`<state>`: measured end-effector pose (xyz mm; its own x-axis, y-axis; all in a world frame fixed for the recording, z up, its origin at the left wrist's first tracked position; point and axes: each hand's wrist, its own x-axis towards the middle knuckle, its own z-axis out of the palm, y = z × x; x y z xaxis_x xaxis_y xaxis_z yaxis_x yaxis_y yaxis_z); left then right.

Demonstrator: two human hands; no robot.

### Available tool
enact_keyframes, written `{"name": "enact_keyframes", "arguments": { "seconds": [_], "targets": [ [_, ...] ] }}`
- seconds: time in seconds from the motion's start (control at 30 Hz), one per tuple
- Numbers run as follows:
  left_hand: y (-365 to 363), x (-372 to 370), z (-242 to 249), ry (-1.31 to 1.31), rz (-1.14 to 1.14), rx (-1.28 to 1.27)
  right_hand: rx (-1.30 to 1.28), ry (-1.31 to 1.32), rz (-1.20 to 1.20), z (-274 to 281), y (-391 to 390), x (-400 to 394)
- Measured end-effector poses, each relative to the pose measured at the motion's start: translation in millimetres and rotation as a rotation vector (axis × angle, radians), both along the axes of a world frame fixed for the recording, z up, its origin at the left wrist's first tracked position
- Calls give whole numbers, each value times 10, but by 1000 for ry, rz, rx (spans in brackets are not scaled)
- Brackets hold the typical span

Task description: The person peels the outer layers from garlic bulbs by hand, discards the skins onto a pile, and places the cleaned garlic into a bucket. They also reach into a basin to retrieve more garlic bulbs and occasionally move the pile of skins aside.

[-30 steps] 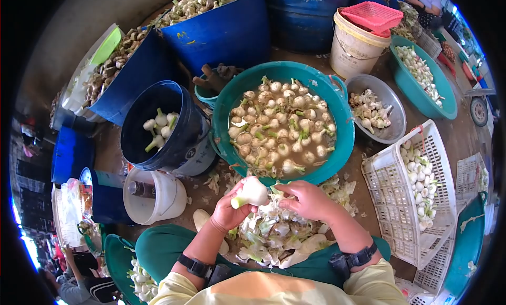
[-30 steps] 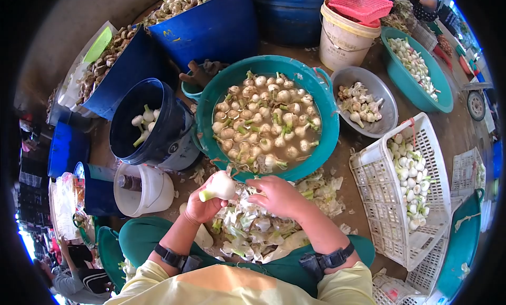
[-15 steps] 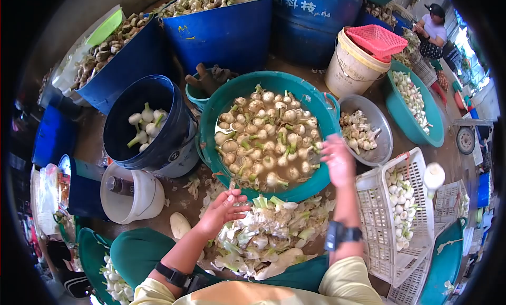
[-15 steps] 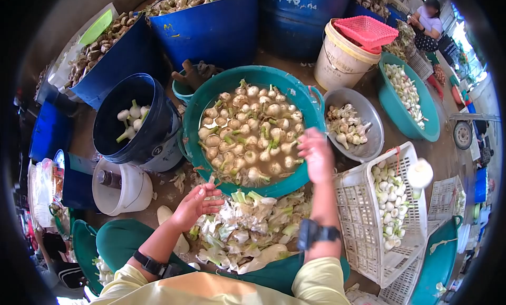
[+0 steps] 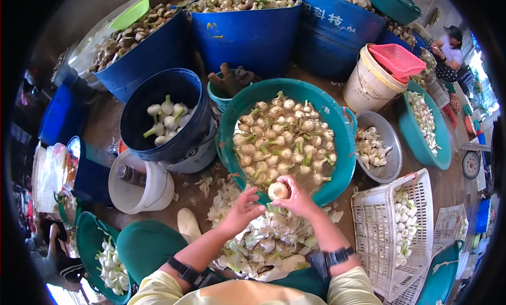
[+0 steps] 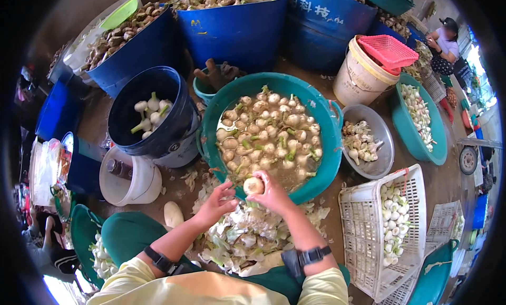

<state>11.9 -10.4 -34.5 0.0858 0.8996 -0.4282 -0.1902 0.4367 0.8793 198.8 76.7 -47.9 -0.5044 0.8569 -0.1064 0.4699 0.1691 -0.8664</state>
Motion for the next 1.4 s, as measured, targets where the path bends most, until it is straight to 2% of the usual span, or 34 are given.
{"name": "enact_keyframes", "arguments": {
  "seconds": [0.07, 0.13, 0.2, 0.23, 0.27, 0.33, 0.37, 0.43, 0.57, 0.6, 0.67, 0.7, 0.73, 0.77, 0.8, 0.87, 0.93, 0.97, 1.0, 1.07, 1.2, 1.27, 1.33, 1.4],
  "targets": [
    [7, 35, 94, -86, -12, 24, 2, 75, 34, 324, -242, -155],
    [2, 6, 191, -177, -37, 61, -16, 175, 29, 410, -349, -206],
    [-25, -6, 275, -172, 36, 146, -207, 460, -82, 519, -438, -244],
    [-48, -3, 261, -110, 34, 226, 16, 373, -84, 610, -472, -246],
    [-80, -10, 246, -111, 29, 233, 24, 373, -88, 675, -504, -250],
    [-143, -32, 238, 244, -45, 275, 255, 64, -48, 762, -563, -259],
    [-177, -26, 266, 244, -51, 282, 314, 82, -48, 773, -601, -283],
    [-243, -8, 334, 492, 69, 383, 356, 9, -44, 781, -666, -324],
    [-323, -35, 471, 683, 52, 472, 470, -108, -64, 761, -761, -397],
    [-325, -50, 479, 680, 52, 480, 490, -144, -74, 770, -777, -400],
    [-340, -82, 488, 309, -43, 339, 442, -93, -145, 803, -772, -359],
    [-352, -94, 512, 306, -44, 343, 388, -40, -212, 816, -770, -322],
    [-363, -104, 550, 52, -82, 336, 393, -43, -213, 810, -770, -257],
    [-367, -112, 584, -202, -117, 327, 203, 7, -211, 788, -757, -169],
    [-368, -120, 606, -204, -116, 333, 13, 58, -207, 749, -745, -94],
    [-372, -137, 640, -375, 1, 308, -60, 19, -151, 485, -889, -10],
    [-346, -170, 564, -357, -6, 301, 198, -262, 102, 249, -1014, 39],
    [-347, -168, 511, -321, 7, 353, 284, -247, 65, 338, -1034, 1],
    [-342, -156, 458, -285, 22, 403, 285, -254, 68, 454, -1024, -53],
    [-369, -120, 429, -285, 33, 418, 0, 194, -208, 708, -1001, -193],
    [-355, -128, 553, -282, 35, 288, -46, 214, -268, 879, -995, -376],
    [-329, -182, 489, -35, -58, 293, -8, 223, -275, 835, -970, -379],
    [-339, -190, 479, -78, -43, 263, 49, 155, -214, 786, -966, -374],
    [-361, -174, 417, -119, -30, 228, 52, 211, -234, 789, -981, -389]
  ]
}}
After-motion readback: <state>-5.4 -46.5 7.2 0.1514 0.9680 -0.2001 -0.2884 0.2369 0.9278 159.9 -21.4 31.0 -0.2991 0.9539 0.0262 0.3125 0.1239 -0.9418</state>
